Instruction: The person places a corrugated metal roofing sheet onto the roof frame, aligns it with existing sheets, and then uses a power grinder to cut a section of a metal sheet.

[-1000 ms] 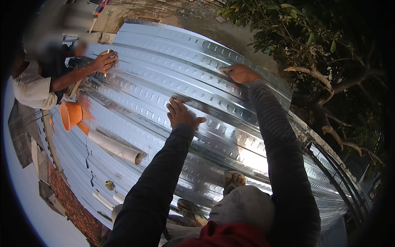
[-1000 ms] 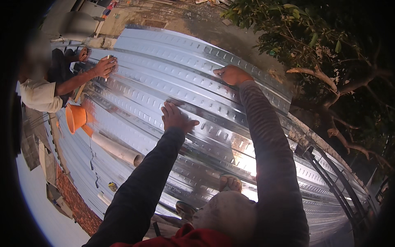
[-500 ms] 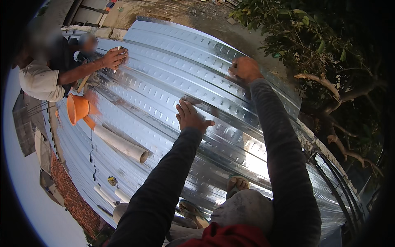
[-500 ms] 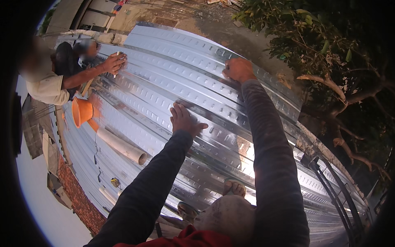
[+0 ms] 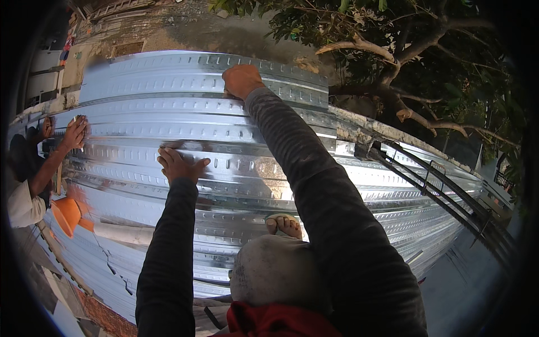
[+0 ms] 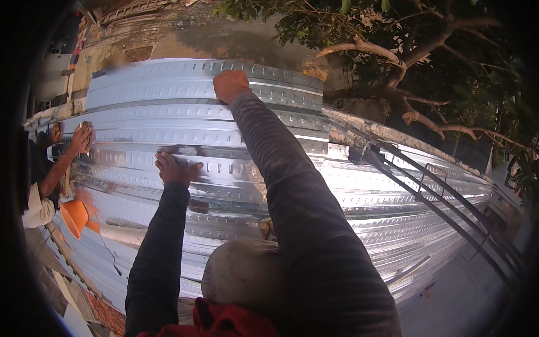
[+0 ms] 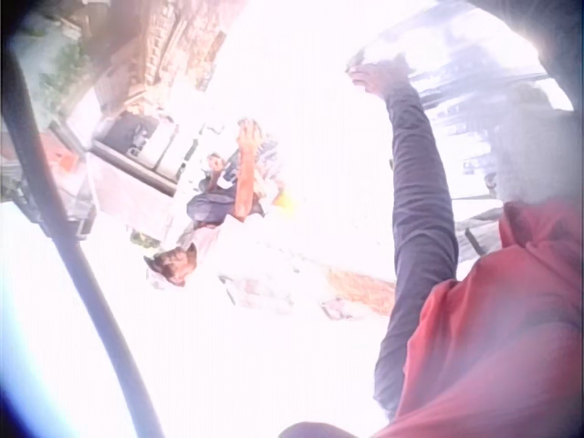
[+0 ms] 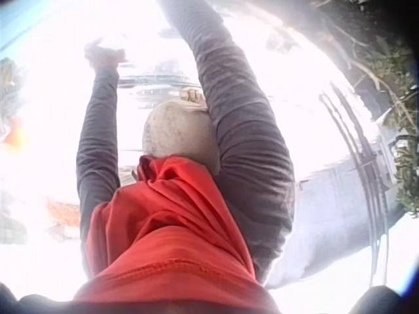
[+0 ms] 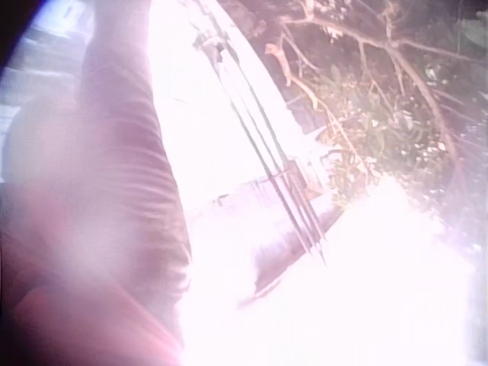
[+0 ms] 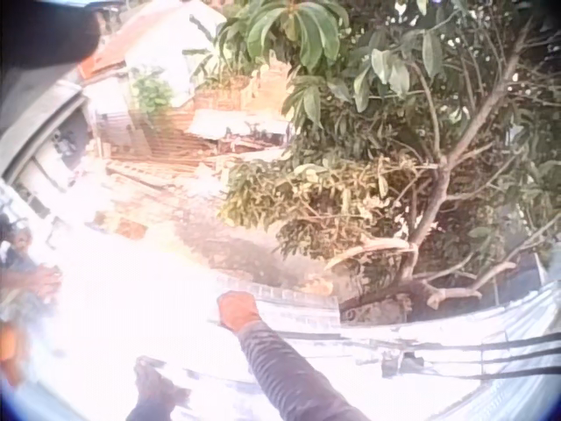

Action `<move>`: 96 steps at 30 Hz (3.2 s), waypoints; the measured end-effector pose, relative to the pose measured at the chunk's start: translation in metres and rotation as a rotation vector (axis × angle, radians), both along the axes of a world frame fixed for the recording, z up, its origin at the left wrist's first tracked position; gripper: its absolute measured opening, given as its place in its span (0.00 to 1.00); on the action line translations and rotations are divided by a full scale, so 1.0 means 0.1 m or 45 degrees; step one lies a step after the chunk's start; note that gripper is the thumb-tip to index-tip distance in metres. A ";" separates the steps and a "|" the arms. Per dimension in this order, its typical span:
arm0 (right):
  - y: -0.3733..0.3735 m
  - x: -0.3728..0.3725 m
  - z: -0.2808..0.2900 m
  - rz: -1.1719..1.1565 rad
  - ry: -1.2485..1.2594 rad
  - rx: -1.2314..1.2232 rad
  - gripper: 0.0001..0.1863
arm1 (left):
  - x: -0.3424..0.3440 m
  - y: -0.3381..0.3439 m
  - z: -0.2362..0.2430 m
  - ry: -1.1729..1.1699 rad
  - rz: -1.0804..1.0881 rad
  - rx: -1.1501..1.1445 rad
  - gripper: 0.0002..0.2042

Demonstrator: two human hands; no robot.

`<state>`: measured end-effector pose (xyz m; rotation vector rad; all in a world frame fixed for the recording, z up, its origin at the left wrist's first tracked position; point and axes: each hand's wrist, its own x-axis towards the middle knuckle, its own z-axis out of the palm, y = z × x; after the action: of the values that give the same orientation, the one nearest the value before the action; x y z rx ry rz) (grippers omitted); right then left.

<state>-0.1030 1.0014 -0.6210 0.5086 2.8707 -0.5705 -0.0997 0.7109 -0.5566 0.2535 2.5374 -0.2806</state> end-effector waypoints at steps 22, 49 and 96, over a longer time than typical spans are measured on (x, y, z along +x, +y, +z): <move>1.95 1.66 -0.08 -0.256 -0.689 -0.220 0.41 | 0.05 -0.21 0.06 -0.037 0.057 -0.019 0.71; -0.69 3.85 0.72 -1.526 0.167 -0.475 0.24 | -0.06 -0.42 -0.35 0.124 -0.131 0.082 0.70; -1.55 3.08 0.75 -0.214 -0.007 -0.167 0.39 | 0.34 0.20 0.18 -0.154 -0.025 -0.217 0.71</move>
<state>0.2050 0.8464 -0.5463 0.7321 2.7783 -0.7769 -0.0655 0.7306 -0.5387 0.2228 2.3766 -0.4722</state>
